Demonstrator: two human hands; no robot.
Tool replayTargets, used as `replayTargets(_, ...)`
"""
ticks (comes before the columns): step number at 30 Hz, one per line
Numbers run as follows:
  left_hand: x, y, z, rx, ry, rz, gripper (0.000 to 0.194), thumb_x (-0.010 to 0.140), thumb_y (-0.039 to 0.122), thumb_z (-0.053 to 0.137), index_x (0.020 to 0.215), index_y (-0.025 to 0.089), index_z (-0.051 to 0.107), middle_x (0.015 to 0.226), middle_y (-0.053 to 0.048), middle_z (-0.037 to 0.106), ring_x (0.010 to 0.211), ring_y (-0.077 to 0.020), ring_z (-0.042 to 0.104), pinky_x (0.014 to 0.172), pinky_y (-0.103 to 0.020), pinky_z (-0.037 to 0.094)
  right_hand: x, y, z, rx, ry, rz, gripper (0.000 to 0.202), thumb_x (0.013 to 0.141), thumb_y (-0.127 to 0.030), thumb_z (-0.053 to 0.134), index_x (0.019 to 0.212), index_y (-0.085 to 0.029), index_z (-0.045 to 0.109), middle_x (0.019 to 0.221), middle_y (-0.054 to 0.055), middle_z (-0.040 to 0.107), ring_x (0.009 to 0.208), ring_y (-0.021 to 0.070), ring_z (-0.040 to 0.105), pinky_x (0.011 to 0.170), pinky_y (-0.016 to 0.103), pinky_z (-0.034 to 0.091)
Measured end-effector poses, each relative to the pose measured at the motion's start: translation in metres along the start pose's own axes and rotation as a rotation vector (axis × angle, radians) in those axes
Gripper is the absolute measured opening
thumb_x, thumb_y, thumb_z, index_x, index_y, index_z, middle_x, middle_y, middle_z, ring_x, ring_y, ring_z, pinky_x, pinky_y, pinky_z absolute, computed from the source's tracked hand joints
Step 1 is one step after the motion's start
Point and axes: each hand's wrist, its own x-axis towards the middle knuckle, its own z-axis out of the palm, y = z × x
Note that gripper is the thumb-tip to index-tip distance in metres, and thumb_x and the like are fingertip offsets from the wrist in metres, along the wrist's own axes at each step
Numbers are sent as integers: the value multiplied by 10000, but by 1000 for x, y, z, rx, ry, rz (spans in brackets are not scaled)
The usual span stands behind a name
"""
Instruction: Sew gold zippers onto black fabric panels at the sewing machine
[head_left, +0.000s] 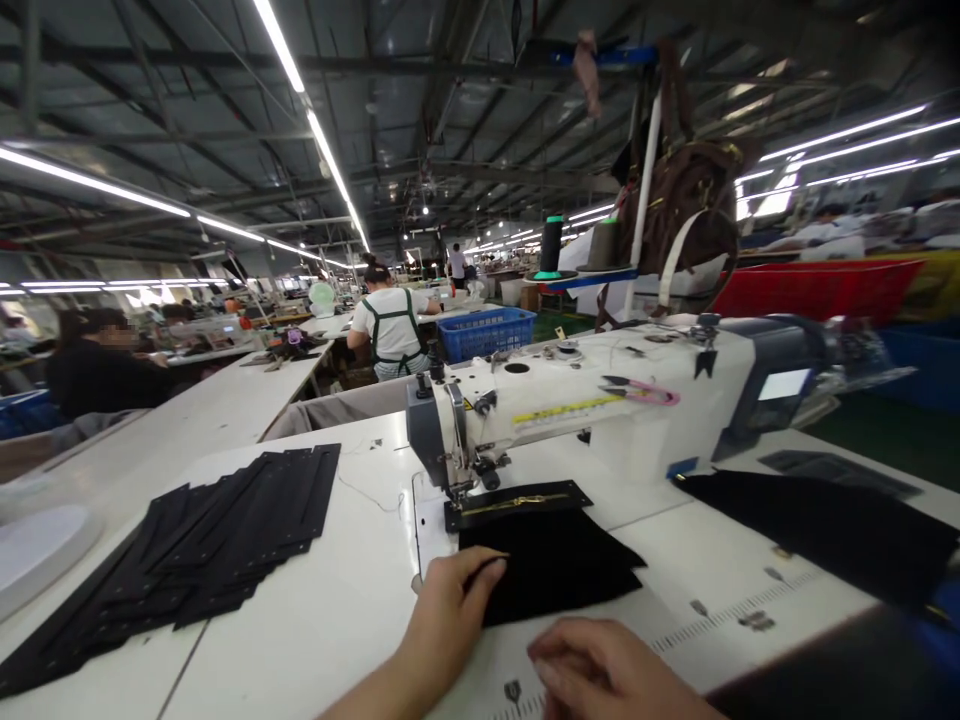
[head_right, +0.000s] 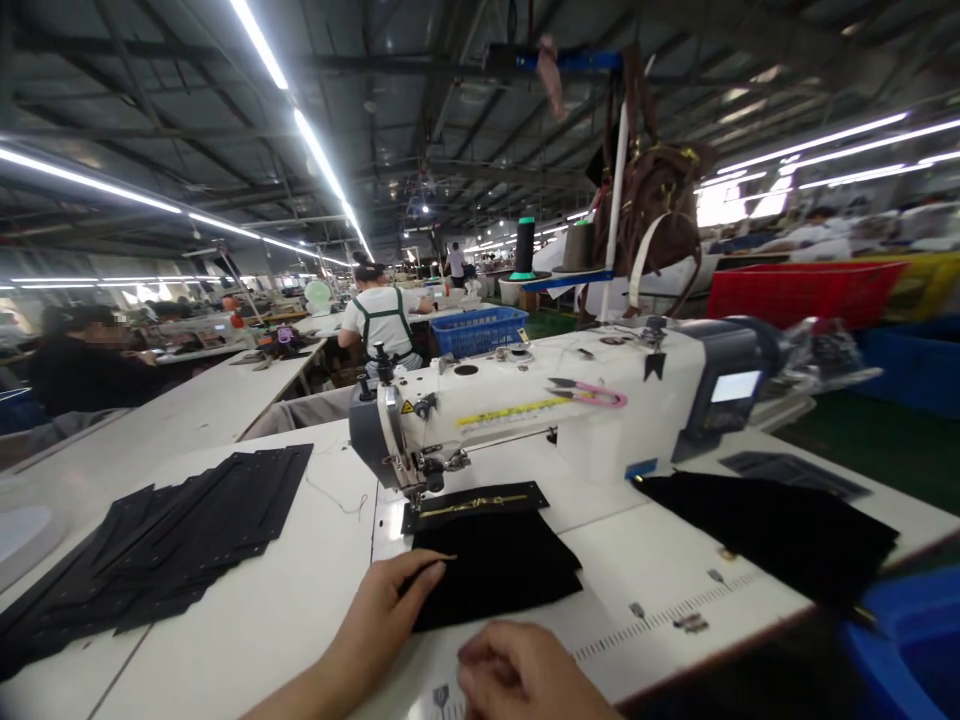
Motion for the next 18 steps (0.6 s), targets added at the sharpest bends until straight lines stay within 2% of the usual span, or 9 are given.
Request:
replayTargets(2, 2, 5, -3, -231, 85, -139, 314, 830, 421, 490, 752, 159, 644, 698, -23, 646, 694, -180, 584, 650, -264, 446, 15, -12, 8, 424, -41, 111, 439, 742, -532, 536, 954, -158, 448, 815, 80, 642, 664, 188, 649, 532, 255, 463)
replayTargets(4, 5, 8, -5, -510, 129, -219, 355, 809, 468, 512, 746, 135, 619, 632, -16, 603, 629, -157, 549, 593, -247, 425, 35, -22, 16, 667, -29, 151, 523, 677, -593, 576, 915, -157, 411, 825, 99, 630, 669, 223, 658, 532, 299, 493)
replayTargets(6, 8, 11, -4, -752, 139, -266, 341, 778, 465, 566, 786, 126, 606, 623, -14, 588, 610, -143, 540, 569, -231, 417, 52, -30, 22, 722, -11, 163, 509, 629, -554, 642, 830, -154, 400, 751, 95, 623, 610, 226, 653, 513, 313, 501)
replayTargets(9, 12, 15, -1, -933, 111, -352, 330, 728, 448, 634, 814, 133, 586, 582, 0, 563, 476, -113, 499, 431, -197, 353, 68, -35, 27, 659, 33, 150, 408, 595, -386, 704, 756, -148, 415, 667, 60, 605, 529, 184, 626, 445, 262, 477)
replayTargets(12, 16, 16, -1, -978, 41, -407, 356, 715, 478, 634, 823, 143, 582, 528, 18, 534, 342, -88, 407, 344, -193, 273, 73, -31, 24, 494, 98, 109, 196, 671, -237, 614, 726, -136, 456, 601, 13, 581, 409, 102, 534, 354, 194, 387)
replayTargets(14, 19, 13, -11, -953, 38, -389, 336, 709, 454, 655, 791, 134, 598, 541, 10, 548, 393, -90, 447, 399, -196, 339, 72, -27, 12, 195, 106, 41, 79, 687, -144, 559, 697, -142, 480, 548, -10, 571, 350, 81, 464, 336, 192, 342)
replayTargets(16, 22, 5, -31, -908, 27, -370, 299, 694, 404, 693, 726, 117, 615, 589, -9, 580, 518, -93, 507, 515, -181, 395, 72, -25, -8, -220, 162, -132, 99, 663, -63, 558, 645, -151, 518, 541, -9, 584, 410, 109, 507, 400, 215, 382)
replayTargets(18, 24, -8, -58, -875, -64, -369, 292, 675, 385, 715, 664, 109, 622, 628, -25, 603, 594, -100, 528, 577, -173, 404, 77, -28, -36, -542, 306, -347, 131, 680, -48, 585, 608, -154, 555, 590, 0, 605, 546, 140, 571, 509, 236, 438)
